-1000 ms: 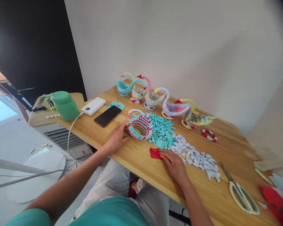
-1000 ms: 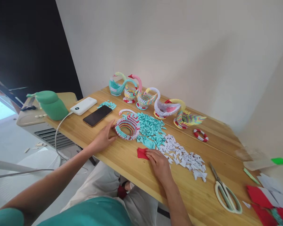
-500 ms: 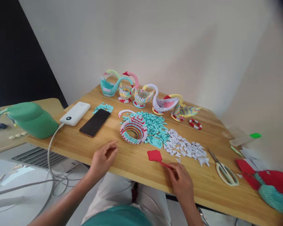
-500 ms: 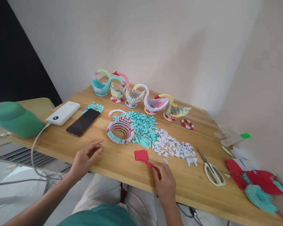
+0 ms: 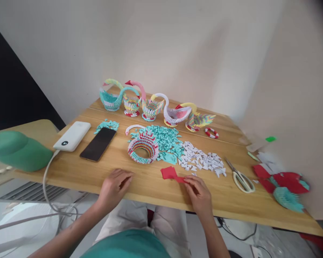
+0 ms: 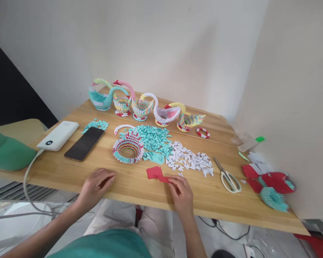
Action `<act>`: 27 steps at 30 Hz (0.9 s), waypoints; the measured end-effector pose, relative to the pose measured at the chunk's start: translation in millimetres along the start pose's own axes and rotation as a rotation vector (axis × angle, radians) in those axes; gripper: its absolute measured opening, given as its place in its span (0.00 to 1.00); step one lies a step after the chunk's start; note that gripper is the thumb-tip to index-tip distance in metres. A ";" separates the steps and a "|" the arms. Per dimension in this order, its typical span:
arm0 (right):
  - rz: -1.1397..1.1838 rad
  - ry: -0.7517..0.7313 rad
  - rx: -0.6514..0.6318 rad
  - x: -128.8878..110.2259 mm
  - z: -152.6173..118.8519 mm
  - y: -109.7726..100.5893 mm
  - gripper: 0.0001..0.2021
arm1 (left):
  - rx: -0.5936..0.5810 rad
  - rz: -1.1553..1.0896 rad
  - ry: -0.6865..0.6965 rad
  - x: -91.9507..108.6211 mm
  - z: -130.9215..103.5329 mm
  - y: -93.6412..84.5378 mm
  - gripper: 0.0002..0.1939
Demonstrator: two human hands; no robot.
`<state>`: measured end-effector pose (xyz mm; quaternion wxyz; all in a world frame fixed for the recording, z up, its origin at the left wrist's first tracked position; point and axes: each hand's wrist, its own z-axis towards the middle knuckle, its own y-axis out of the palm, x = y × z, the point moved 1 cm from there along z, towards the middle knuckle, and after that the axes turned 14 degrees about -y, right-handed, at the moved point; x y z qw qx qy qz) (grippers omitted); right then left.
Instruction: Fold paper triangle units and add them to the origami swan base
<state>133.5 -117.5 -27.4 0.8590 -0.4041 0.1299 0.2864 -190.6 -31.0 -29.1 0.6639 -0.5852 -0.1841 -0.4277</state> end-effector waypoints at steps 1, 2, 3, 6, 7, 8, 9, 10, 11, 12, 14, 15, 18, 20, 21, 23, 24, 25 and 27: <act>0.009 -0.002 0.007 -0.9 0.3 0.2 0.06 | 0.005 0.012 0.005 0.1 -0.2 0.4 0.09; 0.022 0.001 0.010 -1.5 0.2 0.5 0.06 | 0.014 0.022 0.004 0.3 -0.3 0.6 0.09; 0.039 0.013 0.008 -1.9 -0.5 0.9 0.06 | 0.026 0.032 0.001 0.7 -0.4 0.7 0.09; 0.100 0.110 -0.006 -0.7 -5.2 2.0 0.08 | 0.080 0.056 -0.016 1.8 -0.7 0.6 0.10; 0.120 0.147 -0.009 0.2 -7.2 2.3 0.09 | 0.100 0.066 -0.025 2.0 -0.9 0.7 0.11; 0.136 0.176 -0.009 1.2 -9.1 2.3 0.10 | 0.117 0.082 -0.036 2.1 -1.1 1.0 0.11; 0.148 0.193 -0.005 1.9 -10.7 2.2 0.10 | 0.136 0.100 -0.047 2.2 -1.4 1.4 0.11; 0.157 0.199 -0.001 2.4 -11.9 1.9 0.11 | 0.155 0.121 -0.059 2.4 -1.9 1.9 0.11; 0.162 0.199 0.004 2.5 -12.6 1.4 0.11 | 0.177 0.141 -0.071 2.8 -2.4 2.6 0.12; 0.166 0.196 0.007 2.3 -12.9 0.7 0.10 | 0.206 0.156 -0.081 3.4 -3.0 3.3 0.12; 0.182 0.183 0.000 1.1 -12.3 -0.9 0.10 | 0.273 0.183 -0.099 5.4 -4.1 5.1 0.12; 0.196 0.171 -0.011 0.4 -11.7 -1.7 0.10 | 0.309 0.201 -0.104 6.6 -4.6 6.2 0.13; 0.260 0.116 -0.064 -0.1 -9.6 -3.4 0.09 | 0.383 0.283 -0.111 10.7 -5.1 9.9 0.16; 0.312 0.072 -0.082 0.5 -8.7 -4.1 0.08 | 0.385 0.340 -0.110 12.9 -4.6 12.4 0.18; 0.338 0.052 -0.078 0.7 -8.2 -4.6 0.08 | 0.375 0.365 -0.107 13.8 -4.2 13.4 0.18; 0.381 0.021 -0.054 0.5 -7.0 -5.7 0.07 | 0.357 0.402 -0.110 15.1 -3.8 14.7 0.18; 0.401 0.009 -0.040 0.1 -6.2 -6.4 0.07 | 0.356 0.412 -0.115 15.5 -3.8 15.0 0.17; 0.420 -0.002 -0.033 -0.4 -5.3 -7.0 0.08 | 0.361 0.415 -0.123 15.7 -3.9 15.1 0.17; 0.445 -0.016 -0.038 -1.5 -3.5 -8.0 0.08 | 0.378 0.408 -0.138 15.6 -4.6 15.1 0.17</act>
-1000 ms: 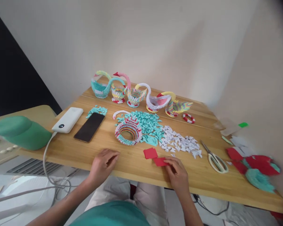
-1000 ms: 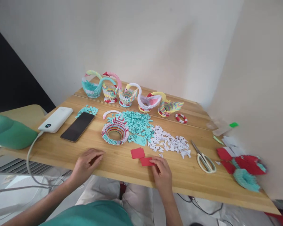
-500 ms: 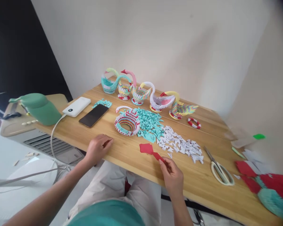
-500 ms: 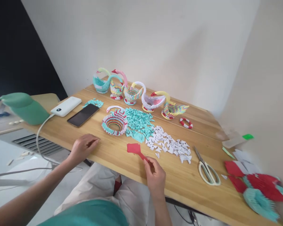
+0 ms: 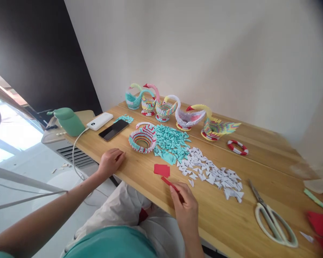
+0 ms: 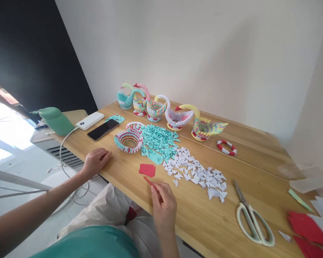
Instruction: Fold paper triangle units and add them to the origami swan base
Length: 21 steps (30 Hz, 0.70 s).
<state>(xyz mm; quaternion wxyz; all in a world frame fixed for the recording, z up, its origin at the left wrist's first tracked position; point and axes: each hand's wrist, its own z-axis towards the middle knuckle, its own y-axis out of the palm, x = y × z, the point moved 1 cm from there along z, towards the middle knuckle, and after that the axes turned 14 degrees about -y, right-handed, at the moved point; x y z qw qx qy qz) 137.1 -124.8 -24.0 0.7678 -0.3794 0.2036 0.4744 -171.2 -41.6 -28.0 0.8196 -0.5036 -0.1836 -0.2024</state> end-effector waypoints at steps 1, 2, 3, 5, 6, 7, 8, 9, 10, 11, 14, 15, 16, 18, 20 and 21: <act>0.007 -0.002 -0.005 -0.4 0.7 -0.2 0.09 | 0.006 -0.004 -0.008 -0.3 -0.4 0.0 0.17; 0.010 -0.002 -0.011 -0.5 1.2 -0.2 0.09 | 0.014 -0.007 -0.014 -0.8 -0.8 -0.1 0.17; 0.012 -0.002 -0.017 -0.3 1.3 -0.2 0.09 | 0.024 -0.010 -0.020 -1.2 -1.2 -0.1 0.17; 0.016 -0.008 -0.022 0.6 1.0 -0.1 0.09 | 0.038 -0.020 -0.029 -2.0 -1.6 -0.2 0.19; 0.018 -0.015 -0.026 1.3 0.6 0.1 0.09 | 0.043 -0.024 -0.031 -2.1 -1.7 -0.2 0.20; 0.019 -0.021 -0.029 2.0 0.1 0.2 0.09 | 0.045 -0.028 -0.032 -2.1 -1.7 -0.3 0.20; 0.018 -0.027 -0.031 2.7 -0.4 0.4 0.09 | 0.044 -0.032 -0.033 -1.8 -1.6 -0.4 0.20; 0.017 -0.031 -0.033 3.3 -1.0 0.5 0.09 | 0.043 -0.034 -0.035 -1.4 -1.4 -0.5 0.21; 0.013 -0.031 -0.038 4.0 -1.6 0.5 0.09 | 0.043 -0.038 -0.038 -0.8 -1.3 -0.6 0.21; 0.009 -0.030 -0.044 4.7 -2.3 0.6 0.09 | 0.043 -0.045 -0.040 -0.1 -1.1 -0.7 0.21; -0.015 -0.033 -0.047 6.8 -4.3 0.4 0.09 | 0.047 -0.078 -0.047 1.6 -0.9 -0.9 0.21; -0.027 -0.028 -0.037 7.6 -4.9 0.2 0.09 | 0.048 -0.085 -0.048 1.7 -0.8 -1.0 0.21; -0.041 -0.013 -0.021 8.5 -5.6 0.1 0.09 | 0.047 -0.091 -0.047 1.3 -0.6 -1.1 0.21; -0.078 0.057 0.028 10.2 -6.9 0.0 0.10 | 0.038 -0.100 -0.044 -0.8 0.3 -1.6 0.21; -0.107 0.133 0.082 10.8 -7.9 0.6 0.12 | 0.021 -0.117 -0.040 -3.9 1.8 -2.3 0.21; -0.115 0.153 0.107 10.2 -8.1 1.2 0.13 | 0.010 -0.128 -0.040 -4.7 2.3 -2.4 0.22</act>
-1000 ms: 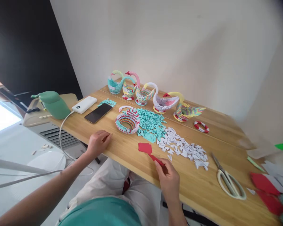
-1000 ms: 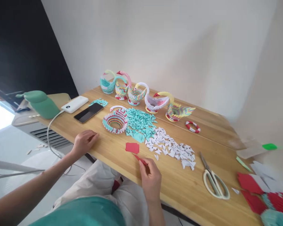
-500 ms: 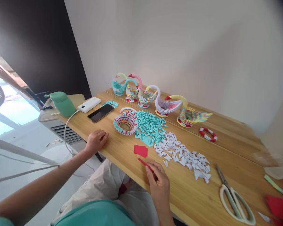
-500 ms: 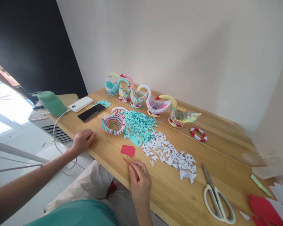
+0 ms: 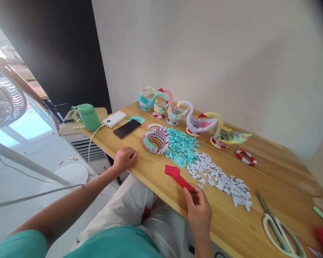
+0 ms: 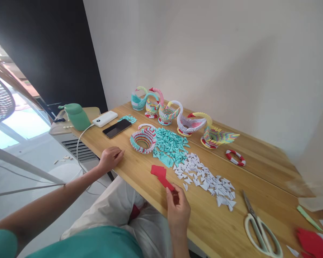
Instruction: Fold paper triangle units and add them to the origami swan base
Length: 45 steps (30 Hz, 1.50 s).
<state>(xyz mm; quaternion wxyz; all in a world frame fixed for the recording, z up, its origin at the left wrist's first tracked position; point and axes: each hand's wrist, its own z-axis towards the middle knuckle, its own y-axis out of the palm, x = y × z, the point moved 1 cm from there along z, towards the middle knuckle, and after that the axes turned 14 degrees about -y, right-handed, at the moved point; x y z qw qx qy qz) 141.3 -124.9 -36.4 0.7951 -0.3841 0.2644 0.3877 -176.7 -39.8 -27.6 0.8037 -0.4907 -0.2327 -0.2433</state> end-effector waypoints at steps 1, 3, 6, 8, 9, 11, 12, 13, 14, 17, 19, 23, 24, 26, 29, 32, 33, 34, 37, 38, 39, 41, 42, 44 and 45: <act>-0.005 0.001 0.020 -1.6 -0.2 0.5 0.12 | -0.014 -0.013 -0.001 0.3 0.1 0.1 0.22; -0.033 -0.049 0.047 -8.2 -0.1 1.1 0.10 | -0.049 -0.041 -0.005 6.6 -2.5 2.1 0.23; -0.112 -0.280 0.052 -26.5 2.3 0.5 0.04 | -0.193 -0.138 -0.020 34.3 -14.3 9.5 0.26; -0.163 -0.509 0.026 -41.3 5.4 -0.7 0.07 | -0.614 -0.481 -0.201 60.1 -24.5 16.6 0.29; -0.188 -0.601 0.004 -47.8 7.4 -1.2 0.10 | -0.805 -0.653 -0.312 73.2 -28.7 19.1 0.33; -0.236 -0.706 -0.041 -56.6 12.0 -1.3 0.14 | -1.107 -0.895 -0.428 95.7 -32.9 21.3 0.39; -0.250 -0.726 -0.058 -58.7 14.5 -0.8 0.16 | -1.204 -0.980 -0.451 103.8 -32.7 21.4 0.39; -0.257 -0.738 -0.072 -59.3 16.9 0.3 0.16 | -1.248 -1.046 -0.486 109.3 -31.3 21.5 0.36; -0.256 -0.743 -0.082 -58.7 19.1 1.8 0.16 | -1.270 -1.092 -0.519 112.6 -29.3 21.9 0.32; -0.232 -0.735 -0.094 -52.2 24.7 8.0 0.17 | -1.219 -1.174 -0.604 113.9 -23.1 25.5 0.25; -0.219 -0.700 -0.105 -46.1 27.8 12.0 0.17 | -1.153 -1.199 -0.630 111.8 -20.6 29.9 0.23; -0.134 -0.574 -0.115 -35.4 34.1 16.2 0.14 | -1.096 -1.185 -0.614 108.8 -18.0 40.4 0.22; -0.092 -0.532 -0.128 -33.7 35.7 16.5 0.12 | -1.094 -1.176 -0.610 108.6 -17.4 43.1 0.21; 0.005 -0.418 -0.158 -31.6 38.6 16.8 0.09 | -1.100 -1.158 -0.595 108.9 -15.9 48.2 0.21; 0.115 -0.204 -0.177 -30.9 41.9 17.6 0.05 | -1.101 -1.117 -0.544 108.8 -13.2 53.6 0.22; 0.165 -0.025 -0.142 -31.4 44.0 19.9 0.04 | -1.054 -1.068 -0.485 105.9 -10.6 54.1 0.23; 0.183 0.017 -0.128 -31.6 44.5 21.0 0.04 | -1.034 -1.069 -0.470 104.5 -9.9 53.4 0.23; 0.202 0.052 -0.120 -31.8 44.9 22.3 0.05 | -1.019 -1.082 -0.461 102.9 -9.5 52.5 0.22; 0.243 0.124 -0.115 -32.2 45.5 26.7 0.05 | -1.017 -1.151 -0.490 98.7 -10.0 50.8 0.22; 0.251 0.146 -0.109 -32.0 45.5 28.3 0.05 | -1.017 -1.163 -0.514 97.8 -10.5 50.9 0.24; 0.257 0.170 -0.096 -31.7 45.3 29.9 0.05 | -1.008 -1.162 -0.538 97.2 -11.2 51.3 0.24; 0.264 0.218 -0.063 -30.6 44.7 33.2 0.06 | -0.971 -1.135 -0.573 96.9 -12.7 52.4 0.21; 0.268 0.241 -0.046 -30.1 44.3 34.7 0.06 | -0.947 -1.115 -0.576 97.2 -13.4 52.8 0.19; 0.285 0.279 -0.028 -29.5 43.5 37.4 0.07 | -0.895 -1.068 -0.557 98.4 -14.5 52.5 0.16; 0.302 0.294 -0.030 -29.6 43.1 38.4 0.09 | -0.868 -1.040 -0.537 99.0 -14.9 51.9 0.15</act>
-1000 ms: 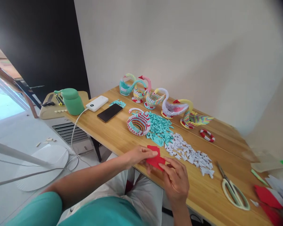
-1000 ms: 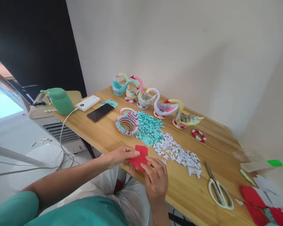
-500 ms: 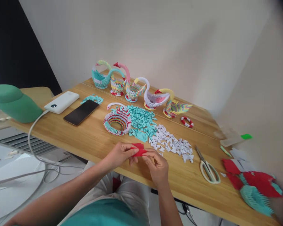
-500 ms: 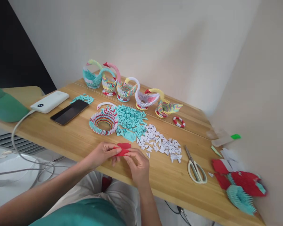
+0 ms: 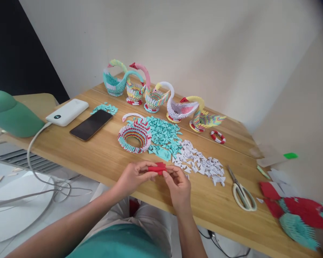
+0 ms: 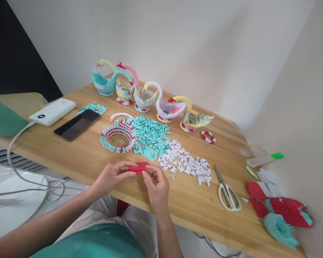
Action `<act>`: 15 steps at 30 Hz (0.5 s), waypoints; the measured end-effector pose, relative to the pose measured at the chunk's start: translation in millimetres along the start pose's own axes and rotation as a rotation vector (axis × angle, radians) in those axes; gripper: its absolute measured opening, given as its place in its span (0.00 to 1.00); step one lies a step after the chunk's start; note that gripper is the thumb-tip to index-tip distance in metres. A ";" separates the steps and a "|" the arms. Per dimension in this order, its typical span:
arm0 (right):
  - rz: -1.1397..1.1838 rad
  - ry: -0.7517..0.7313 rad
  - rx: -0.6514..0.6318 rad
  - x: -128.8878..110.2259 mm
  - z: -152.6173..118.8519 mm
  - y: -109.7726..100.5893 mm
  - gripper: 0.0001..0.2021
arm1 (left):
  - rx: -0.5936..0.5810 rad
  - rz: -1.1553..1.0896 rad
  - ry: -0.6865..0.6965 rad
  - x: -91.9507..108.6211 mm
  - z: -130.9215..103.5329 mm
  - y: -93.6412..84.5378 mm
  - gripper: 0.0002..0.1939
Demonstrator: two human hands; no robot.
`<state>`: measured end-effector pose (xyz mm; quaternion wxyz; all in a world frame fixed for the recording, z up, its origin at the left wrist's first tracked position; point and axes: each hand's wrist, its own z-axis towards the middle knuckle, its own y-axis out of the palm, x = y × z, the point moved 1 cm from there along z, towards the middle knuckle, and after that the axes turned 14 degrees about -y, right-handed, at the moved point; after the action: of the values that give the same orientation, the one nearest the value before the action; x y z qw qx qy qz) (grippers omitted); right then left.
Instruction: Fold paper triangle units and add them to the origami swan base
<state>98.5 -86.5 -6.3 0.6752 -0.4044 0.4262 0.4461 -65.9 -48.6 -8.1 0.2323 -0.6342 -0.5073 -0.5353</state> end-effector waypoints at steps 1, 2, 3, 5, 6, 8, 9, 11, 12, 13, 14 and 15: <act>0.019 0.012 -0.007 0.0 -0.4 0.9 0.11 | 0.024 0.037 0.023 0.4 -0.9 0.4 0.14; 0.035 0.019 -0.013 -0.4 -1.0 1.6 0.12 | 0.048 0.078 0.045 0.7 -1.7 0.6 0.13; 0.044 0.023 -0.016 -1.0 -1.6 2.2 0.13 | 0.070 0.117 0.064 0.9 -2.4 0.6 0.12; 0.034 0.022 -0.015 -2.6 -2.8 2.9 0.13 | 0.113 0.176 0.087 0.8 -3.2 0.2 0.11; 0.018 0.017 -0.012 -3.4 -3.4 3.1 0.12 | 0.131 0.191 0.094 0.6 -3.2 0.0 0.10; -0.016 0.003 -0.010 -4.8 -4.3 3.4 0.11 | 0.161 0.198 0.100 0.4 -3.1 0.1 0.10; -0.029 -0.004 -0.011 -5.3 -4.7 3.6 0.11 | 0.169 0.195 0.099 0.7 -3.0 0.4 0.10; -0.046 -0.018 -0.013 -6.0 -5.4 3.8 0.11 | 0.173 0.187 0.093 1.8 -3.1 1.6 0.10; -0.054 -0.022 -0.016 -6.2 -5.9 4.0 0.11 | 0.173 0.188 0.089 2.6 -3.4 2.3 0.10; -0.060 -0.026 -0.018 -6.2 -6.5 4.1 0.10 | 0.175 0.196 0.086 3.3 -3.7 2.9 0.10; -0.067 -0.028 -0.017 -6.1 -7.2 4.3 0.10 | 0.177 0.207 0.086 3.9 -4.1 3.5 0.10; -0.076 -0.030 -0.011 -5.8 -7.9 4.3 0.10 | 0.184 0.214 0.088 4.2 -4.5 3.8 0.11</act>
<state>91.3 -94.1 -4.1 0.6956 -0.4173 0.3978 0.4287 -64.9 -52.2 -1.8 0.3673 -0.6365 -0.4730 -0.4860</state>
